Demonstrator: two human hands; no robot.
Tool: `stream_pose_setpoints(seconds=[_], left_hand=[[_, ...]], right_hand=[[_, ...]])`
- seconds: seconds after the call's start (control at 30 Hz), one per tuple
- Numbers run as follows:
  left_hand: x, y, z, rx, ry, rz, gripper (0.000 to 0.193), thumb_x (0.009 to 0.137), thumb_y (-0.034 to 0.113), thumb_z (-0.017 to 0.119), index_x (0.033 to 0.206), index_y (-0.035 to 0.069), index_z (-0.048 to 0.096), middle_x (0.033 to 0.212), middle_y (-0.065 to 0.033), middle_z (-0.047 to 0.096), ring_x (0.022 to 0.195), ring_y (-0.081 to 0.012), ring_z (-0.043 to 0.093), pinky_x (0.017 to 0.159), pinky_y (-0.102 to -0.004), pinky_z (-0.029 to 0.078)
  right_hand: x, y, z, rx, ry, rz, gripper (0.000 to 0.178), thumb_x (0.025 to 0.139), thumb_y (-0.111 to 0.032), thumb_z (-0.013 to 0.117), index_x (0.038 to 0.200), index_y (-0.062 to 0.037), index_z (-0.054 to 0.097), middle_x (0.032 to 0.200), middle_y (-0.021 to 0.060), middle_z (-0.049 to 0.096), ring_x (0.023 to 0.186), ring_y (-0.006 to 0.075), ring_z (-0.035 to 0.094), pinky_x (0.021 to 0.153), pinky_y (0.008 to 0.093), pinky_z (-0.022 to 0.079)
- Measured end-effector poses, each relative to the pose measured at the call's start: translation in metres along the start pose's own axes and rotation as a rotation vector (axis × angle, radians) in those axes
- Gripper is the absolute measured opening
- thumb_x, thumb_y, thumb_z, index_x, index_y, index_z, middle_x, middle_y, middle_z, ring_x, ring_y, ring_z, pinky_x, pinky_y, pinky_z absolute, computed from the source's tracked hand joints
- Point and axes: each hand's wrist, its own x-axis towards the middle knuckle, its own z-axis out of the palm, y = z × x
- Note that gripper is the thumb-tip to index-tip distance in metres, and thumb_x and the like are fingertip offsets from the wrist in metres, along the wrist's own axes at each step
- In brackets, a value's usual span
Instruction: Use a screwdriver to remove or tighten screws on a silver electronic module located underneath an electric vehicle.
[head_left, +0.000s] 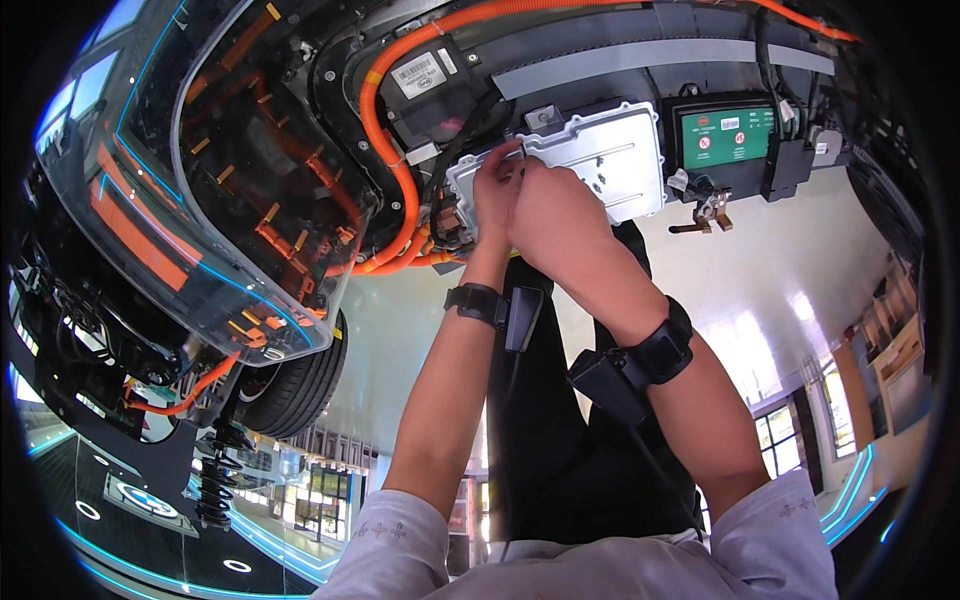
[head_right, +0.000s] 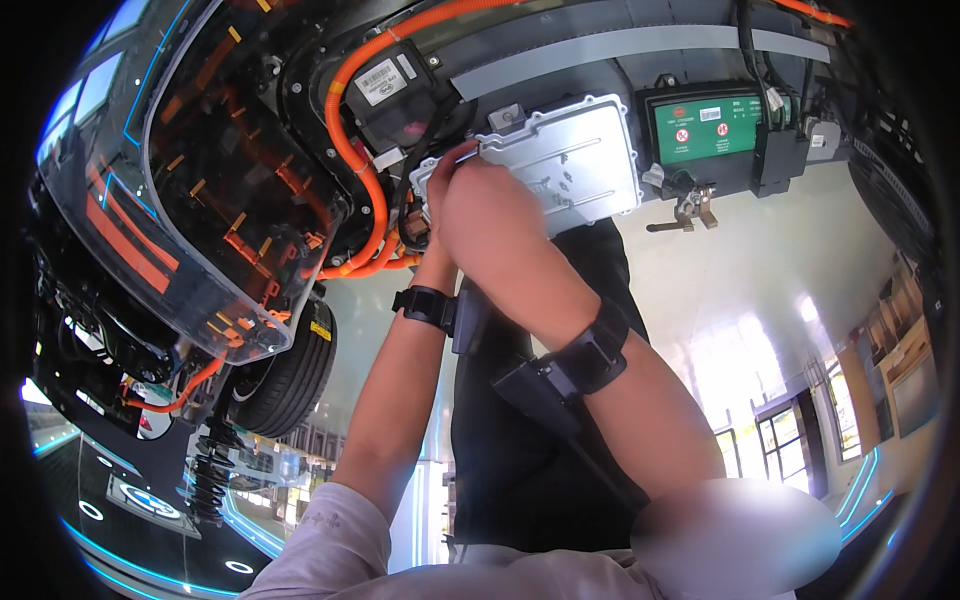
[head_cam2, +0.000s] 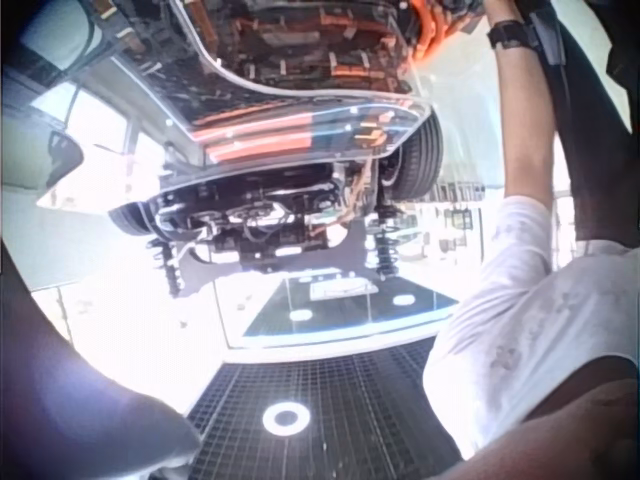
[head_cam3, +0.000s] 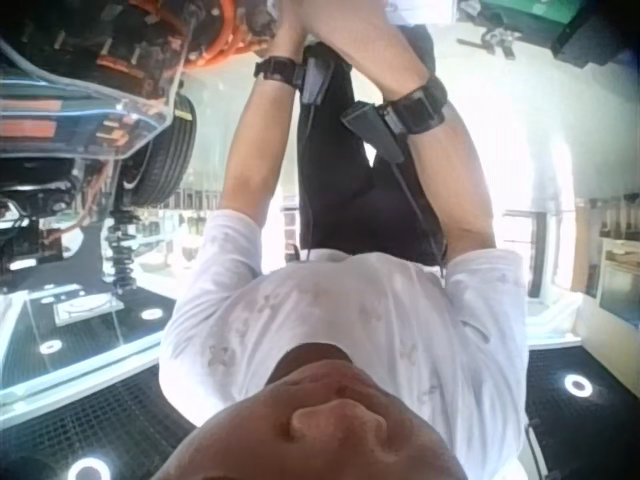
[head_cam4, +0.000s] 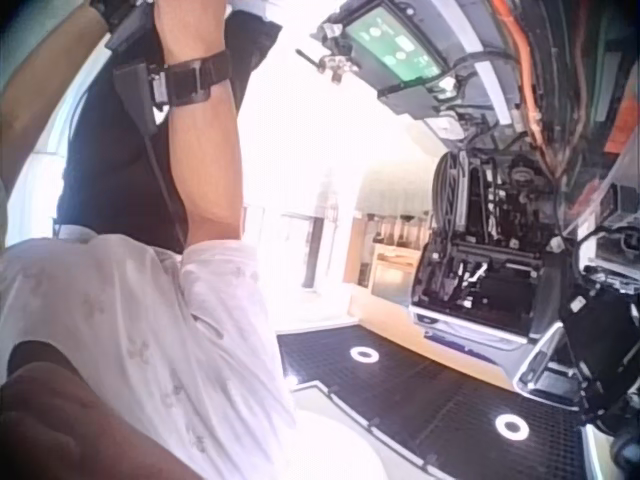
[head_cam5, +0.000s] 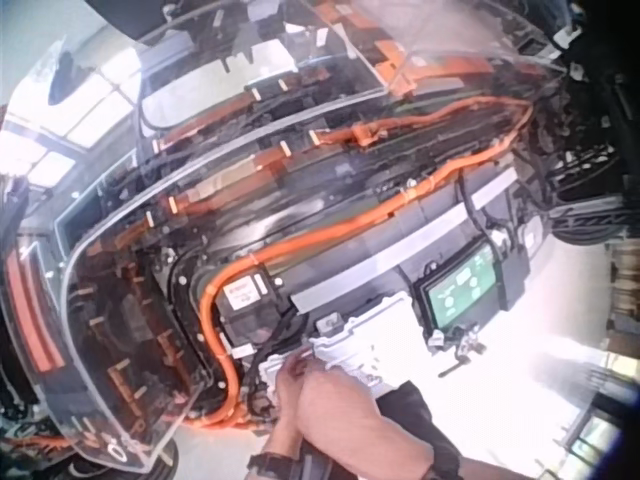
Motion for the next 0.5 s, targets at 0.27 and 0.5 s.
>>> stream_pose_setpoints(seconds=[0.27, 0.5], left_hand=[[-0.008, 0.002, 0.011, 0.286, -0.043, 0.313, 0.040, 0.080, 0.007, 0.063, 0.119, 0.004, 0.061, 0.091, -0.0065, 0.069, 0.082, -0.0120, 0.063, 0.072, -0.0277, 0.049], [-0.020, 0.006, 0.017, 0.238, -0.042, 0.517, 0.045, 0.079, 0.021, 0.066, 0.119, 0.002, 0.061, 0.088, -0.0097, 0.069, 0.077, -0.0218, 0.066, 0.072, -0.0281, 0.049]], right_hand=[[0.011, -0.003, -0.024, -0.598, -0.232, -0.408, 0.021, 0.073, -0.010, 0.065, 0.089, 0.0034, 0.067, 0.082, 0.0188, 0.068, 0.081, 0.0318, 0.068, 0.070, 0.0379, 0.055], [0.006, 0.011, -0.012, -0.654, -0.018, -0.524, 0.049, 0.078, -0.021, 0.065, 0.118, 0.0049, 0.056, 0.076, 0.0149, 0.066, 0.068, 0.0256, 0.067, 0.059, 0.0359, 0.052]])
